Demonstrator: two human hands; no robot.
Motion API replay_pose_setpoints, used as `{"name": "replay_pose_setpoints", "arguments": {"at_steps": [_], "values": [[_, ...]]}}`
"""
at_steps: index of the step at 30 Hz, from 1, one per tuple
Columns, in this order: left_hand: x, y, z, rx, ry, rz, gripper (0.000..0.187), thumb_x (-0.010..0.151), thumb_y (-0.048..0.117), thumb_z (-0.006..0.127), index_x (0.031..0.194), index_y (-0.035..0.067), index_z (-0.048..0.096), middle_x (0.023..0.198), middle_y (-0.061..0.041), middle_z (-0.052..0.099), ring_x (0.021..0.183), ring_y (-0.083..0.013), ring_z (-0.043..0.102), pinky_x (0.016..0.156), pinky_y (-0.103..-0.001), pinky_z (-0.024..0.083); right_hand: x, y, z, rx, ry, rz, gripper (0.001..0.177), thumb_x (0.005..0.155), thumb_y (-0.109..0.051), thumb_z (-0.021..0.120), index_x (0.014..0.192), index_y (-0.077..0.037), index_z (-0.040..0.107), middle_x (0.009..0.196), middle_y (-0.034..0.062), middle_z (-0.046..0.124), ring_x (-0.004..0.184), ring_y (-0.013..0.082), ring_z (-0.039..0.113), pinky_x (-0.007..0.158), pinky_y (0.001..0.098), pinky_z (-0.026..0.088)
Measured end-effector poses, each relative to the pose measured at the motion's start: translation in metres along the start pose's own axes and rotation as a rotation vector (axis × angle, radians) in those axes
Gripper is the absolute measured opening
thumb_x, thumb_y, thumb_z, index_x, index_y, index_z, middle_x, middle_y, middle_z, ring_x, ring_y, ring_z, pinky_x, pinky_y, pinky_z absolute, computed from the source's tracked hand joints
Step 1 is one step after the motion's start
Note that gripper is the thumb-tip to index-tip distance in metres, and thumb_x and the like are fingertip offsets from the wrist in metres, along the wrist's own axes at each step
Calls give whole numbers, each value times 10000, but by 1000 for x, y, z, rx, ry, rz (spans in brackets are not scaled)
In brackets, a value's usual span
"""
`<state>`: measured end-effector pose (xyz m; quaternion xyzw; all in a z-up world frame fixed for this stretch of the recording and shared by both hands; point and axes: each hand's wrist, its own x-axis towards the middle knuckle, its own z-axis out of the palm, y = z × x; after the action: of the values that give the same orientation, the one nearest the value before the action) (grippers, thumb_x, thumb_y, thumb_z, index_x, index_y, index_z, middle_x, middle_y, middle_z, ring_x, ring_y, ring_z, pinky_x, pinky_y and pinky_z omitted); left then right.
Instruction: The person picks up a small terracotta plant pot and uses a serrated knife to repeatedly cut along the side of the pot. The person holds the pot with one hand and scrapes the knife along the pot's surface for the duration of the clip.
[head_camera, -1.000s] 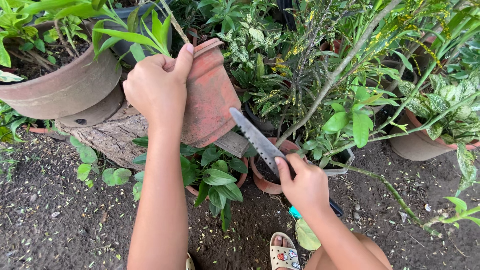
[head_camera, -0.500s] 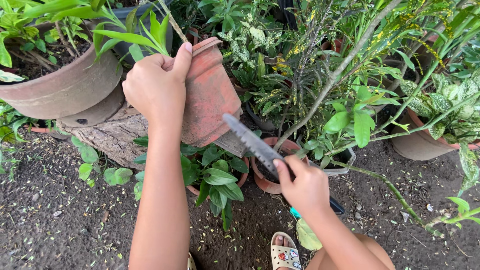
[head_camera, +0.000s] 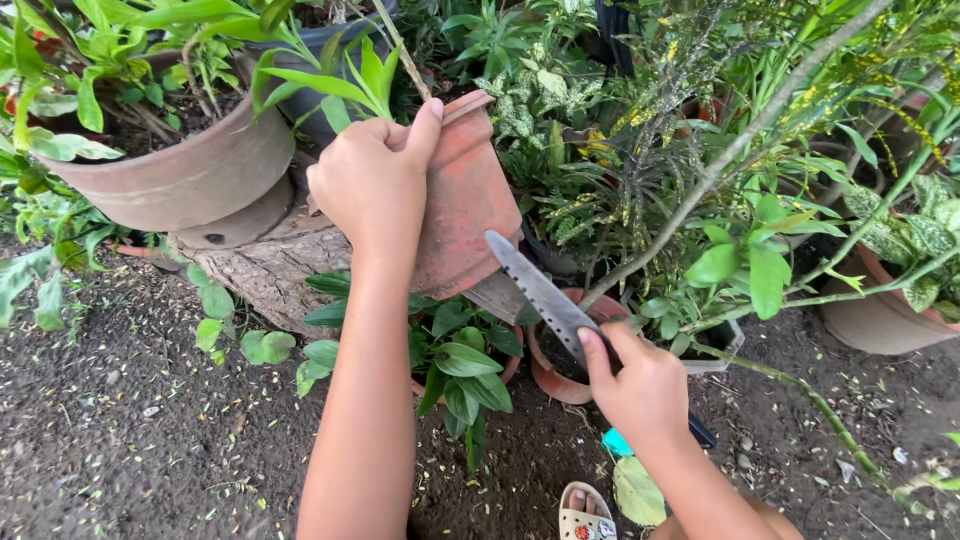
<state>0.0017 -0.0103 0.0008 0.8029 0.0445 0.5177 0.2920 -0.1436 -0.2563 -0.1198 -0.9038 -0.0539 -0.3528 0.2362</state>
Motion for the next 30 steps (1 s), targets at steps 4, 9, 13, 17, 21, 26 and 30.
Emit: {"name": "replay_pose_setpoints", "arguments": {"at_steps": [4,9,13,17,21,26,30], "values": [[0,0,-1,-14,-39,-40,578,838,610,783,577,101,704,502,-84,608,457,-325,571,544,-447,447,6,1,-1,-37,-48,89,214,924,-326,733,905,-113,748,608,160,662,542,360,672,504,443,514],[0,-1,-1,-5,-25,-22,568,845,611,784,593,106,717,510,-82,613,462,-321,578,556,-447,447,4,-1,-1,-31,-46,12,243,932,-314,734,832,-94,709,625,143,667,545,338,679,502,438,516],[-1,-1,-1,27,-63,-55,603,857,614,784,574,89,696,502,-93,597,463,-333,563,550,-459,430,2,-6,-3,-44,-28,-40,217,910,-305,736,834,-103,714,606,136,664,531,339,672,485,439,513],[-2,-1,1,0,6,4,572,846,610,791,582,110,704,506,-82,601,451,-323,559,540,-447,430,8,-4,-7,-62,-23,-16,218,933,-302,724,848,-102,715,623,134,667,539,336,669,495,437,510],[-2,0,2,19,-16,-12,591,840,609,792,550,105,684,479,-81,588,437,-320,546,561,-459,417,5,-8,-4,-103,-38,-69,248,917,-327,728,819,-101,702,586,129,647,525,325,672,483,435,512],[-3,0,1,9,-11,13,588,858,607,787,568,106,687,501,-81,596,452,-321,550,572,-449,431,14,-9,-9,-88,-19,3,198,939,-302,715,926,-108,749,565,130,645,495,328,657,464,430,500],[-2,1,1,26,-34,-25,589,842,613,786,553,109,687,480,-83,587,440,-327,546,567,-455,428,11,-15,-5,-76,-12,-90,250,950,-320,721,848,-93,703,610,117,656,530,312,669,495,424,505]]}}
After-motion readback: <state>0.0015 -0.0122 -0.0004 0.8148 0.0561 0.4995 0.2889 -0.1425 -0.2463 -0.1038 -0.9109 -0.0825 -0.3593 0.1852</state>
